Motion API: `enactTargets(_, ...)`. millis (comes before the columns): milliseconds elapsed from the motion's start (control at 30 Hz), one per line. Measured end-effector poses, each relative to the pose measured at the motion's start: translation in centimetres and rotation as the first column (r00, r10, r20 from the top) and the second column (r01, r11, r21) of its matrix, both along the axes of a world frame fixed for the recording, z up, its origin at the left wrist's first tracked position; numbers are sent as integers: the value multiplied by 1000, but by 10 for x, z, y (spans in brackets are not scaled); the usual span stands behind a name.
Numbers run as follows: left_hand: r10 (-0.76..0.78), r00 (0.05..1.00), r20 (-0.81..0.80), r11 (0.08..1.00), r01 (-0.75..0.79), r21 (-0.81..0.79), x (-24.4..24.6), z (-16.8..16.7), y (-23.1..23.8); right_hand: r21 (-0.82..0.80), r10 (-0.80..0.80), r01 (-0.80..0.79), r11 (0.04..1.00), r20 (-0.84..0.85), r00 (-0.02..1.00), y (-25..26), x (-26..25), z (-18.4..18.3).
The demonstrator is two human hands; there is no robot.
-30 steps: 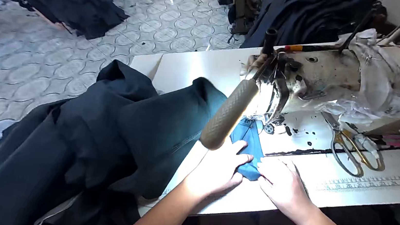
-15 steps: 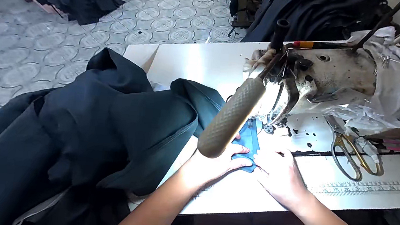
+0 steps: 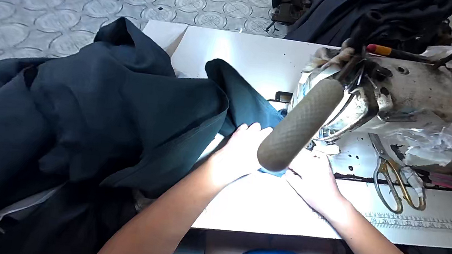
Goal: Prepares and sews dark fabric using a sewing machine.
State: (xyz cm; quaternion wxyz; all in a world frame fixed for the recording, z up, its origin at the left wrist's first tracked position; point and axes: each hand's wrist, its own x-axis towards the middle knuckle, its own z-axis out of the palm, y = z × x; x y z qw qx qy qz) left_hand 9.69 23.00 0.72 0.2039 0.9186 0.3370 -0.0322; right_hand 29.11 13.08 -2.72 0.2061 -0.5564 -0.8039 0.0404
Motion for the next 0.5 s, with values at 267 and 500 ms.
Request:
enactTargets(267,226,954,199,973,-229,-10,18,-24,9,-134,-82,60,989,-163,983,30,8,3)
enactTargets(500,79,895,440,969,33,-243,-21,29,-10,-227,-167,82,971,-387,907,29,14,-1)
